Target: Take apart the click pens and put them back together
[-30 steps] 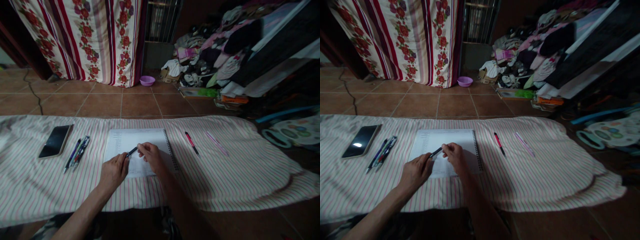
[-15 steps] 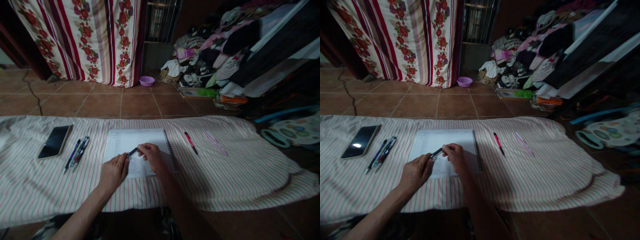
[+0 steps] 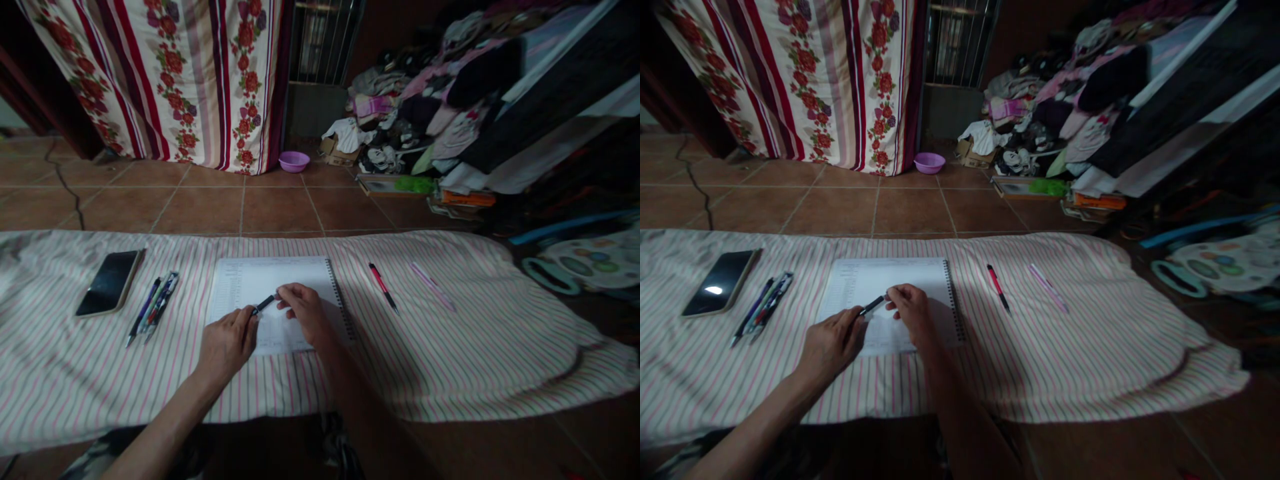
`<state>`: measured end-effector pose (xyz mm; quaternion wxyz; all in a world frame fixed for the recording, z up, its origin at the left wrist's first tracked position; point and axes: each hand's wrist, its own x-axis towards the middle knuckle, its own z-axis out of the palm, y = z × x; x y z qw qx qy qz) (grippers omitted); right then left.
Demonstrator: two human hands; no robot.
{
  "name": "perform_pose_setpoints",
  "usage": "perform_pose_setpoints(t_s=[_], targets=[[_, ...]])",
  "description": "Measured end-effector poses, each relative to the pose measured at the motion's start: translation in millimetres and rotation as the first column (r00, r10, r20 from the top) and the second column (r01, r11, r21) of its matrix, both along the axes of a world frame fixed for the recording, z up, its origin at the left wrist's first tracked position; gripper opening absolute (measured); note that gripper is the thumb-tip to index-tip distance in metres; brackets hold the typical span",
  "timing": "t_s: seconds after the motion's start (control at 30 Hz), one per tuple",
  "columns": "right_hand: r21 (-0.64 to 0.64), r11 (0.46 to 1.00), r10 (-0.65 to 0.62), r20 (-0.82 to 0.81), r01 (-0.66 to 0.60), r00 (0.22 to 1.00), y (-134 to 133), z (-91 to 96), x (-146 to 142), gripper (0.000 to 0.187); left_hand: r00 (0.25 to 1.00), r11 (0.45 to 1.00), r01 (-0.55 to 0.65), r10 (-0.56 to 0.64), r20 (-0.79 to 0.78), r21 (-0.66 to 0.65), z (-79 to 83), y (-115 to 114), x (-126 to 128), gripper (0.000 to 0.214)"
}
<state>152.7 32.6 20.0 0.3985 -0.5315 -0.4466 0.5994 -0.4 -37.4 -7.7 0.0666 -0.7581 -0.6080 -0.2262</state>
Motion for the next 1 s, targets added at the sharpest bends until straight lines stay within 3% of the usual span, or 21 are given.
perform_pose_setpoints(t_s=[0.6, 1.0], targets=[[-0.033, 0.998, 0.047, -0.039, -0.048, 0.998, -0.1, -1.9, 1.8, 0.019, 0.999, 0.998, -0.032, 0.034, 0.042, -0.050, 2.0, 1.3, 1.5, 0.026], [-0.035, 0.988, 0.141, -0.148, -0.147, 0.979, -3.3, -0.4, 0.3, 0.031, 0.975, 0.972, -0.093, 0.133, 0.179, -0.214, 8.7, 3.8, 2.4, 0.032]])
